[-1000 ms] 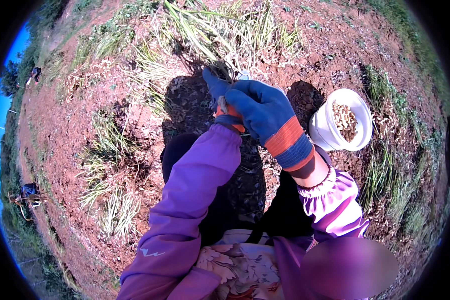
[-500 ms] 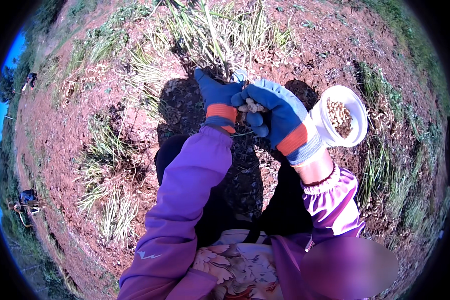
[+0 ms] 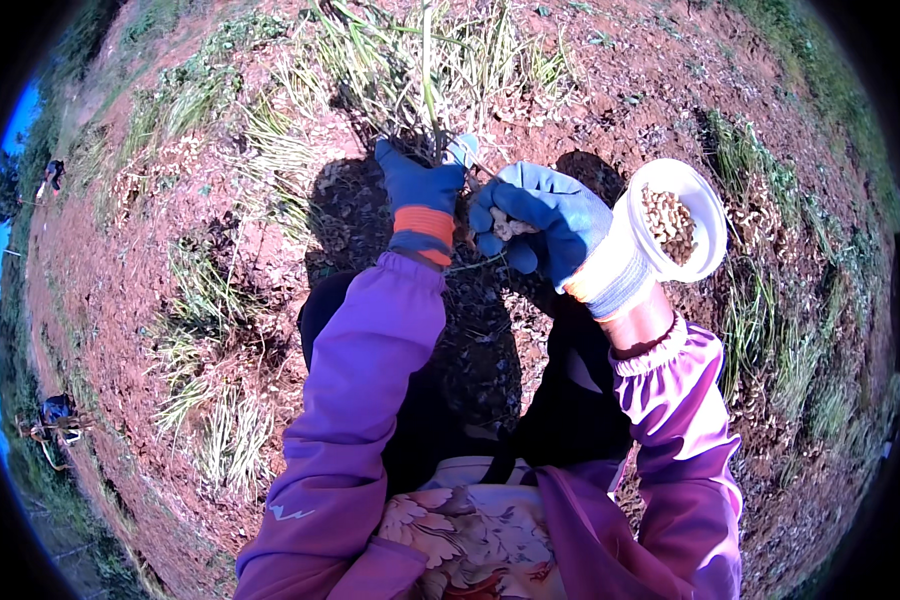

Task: The person sits on the ground in a field and pulls peanut plants from the soil. They shake off dirt and separate the peanut pods from the roots, placing the pods into a white bucket nearby.

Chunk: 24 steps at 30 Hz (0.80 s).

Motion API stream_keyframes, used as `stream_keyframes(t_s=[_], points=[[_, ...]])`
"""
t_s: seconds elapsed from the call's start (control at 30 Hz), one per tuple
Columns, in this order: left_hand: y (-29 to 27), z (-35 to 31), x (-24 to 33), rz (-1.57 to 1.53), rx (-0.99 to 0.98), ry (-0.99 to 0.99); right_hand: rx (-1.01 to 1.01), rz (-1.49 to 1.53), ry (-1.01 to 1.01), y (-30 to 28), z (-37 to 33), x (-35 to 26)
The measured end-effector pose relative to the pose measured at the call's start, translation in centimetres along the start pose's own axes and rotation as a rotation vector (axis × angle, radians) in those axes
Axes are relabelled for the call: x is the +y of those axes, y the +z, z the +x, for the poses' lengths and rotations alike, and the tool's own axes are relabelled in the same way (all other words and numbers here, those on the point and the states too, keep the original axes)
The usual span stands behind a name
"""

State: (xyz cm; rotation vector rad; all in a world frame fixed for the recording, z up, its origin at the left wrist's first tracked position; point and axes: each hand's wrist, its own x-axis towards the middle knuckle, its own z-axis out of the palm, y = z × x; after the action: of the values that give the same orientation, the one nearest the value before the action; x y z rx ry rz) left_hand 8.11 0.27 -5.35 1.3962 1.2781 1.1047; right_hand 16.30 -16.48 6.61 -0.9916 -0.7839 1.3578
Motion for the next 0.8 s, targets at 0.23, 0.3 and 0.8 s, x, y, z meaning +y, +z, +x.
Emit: stream_keyframes(t_s=[0.23, 0.3, 0.8], points=[[0.1, -0.3, 0.2, 0.013, -0.061, -0.068, -0.039, -0.073, 0.118, -2.0, -0.1, 0.1], [0.1, -0.3, -0.1, 0.032, -0.052, -0.057, 0.01, -0.156, 0.036, -1.4, -0.5, -0.1], [1.0, -1.8, 0.8, -0.152, -0.161, 0.137, 0.188, -0.003, 0.028, -2.6, -0.3, -0.2]])
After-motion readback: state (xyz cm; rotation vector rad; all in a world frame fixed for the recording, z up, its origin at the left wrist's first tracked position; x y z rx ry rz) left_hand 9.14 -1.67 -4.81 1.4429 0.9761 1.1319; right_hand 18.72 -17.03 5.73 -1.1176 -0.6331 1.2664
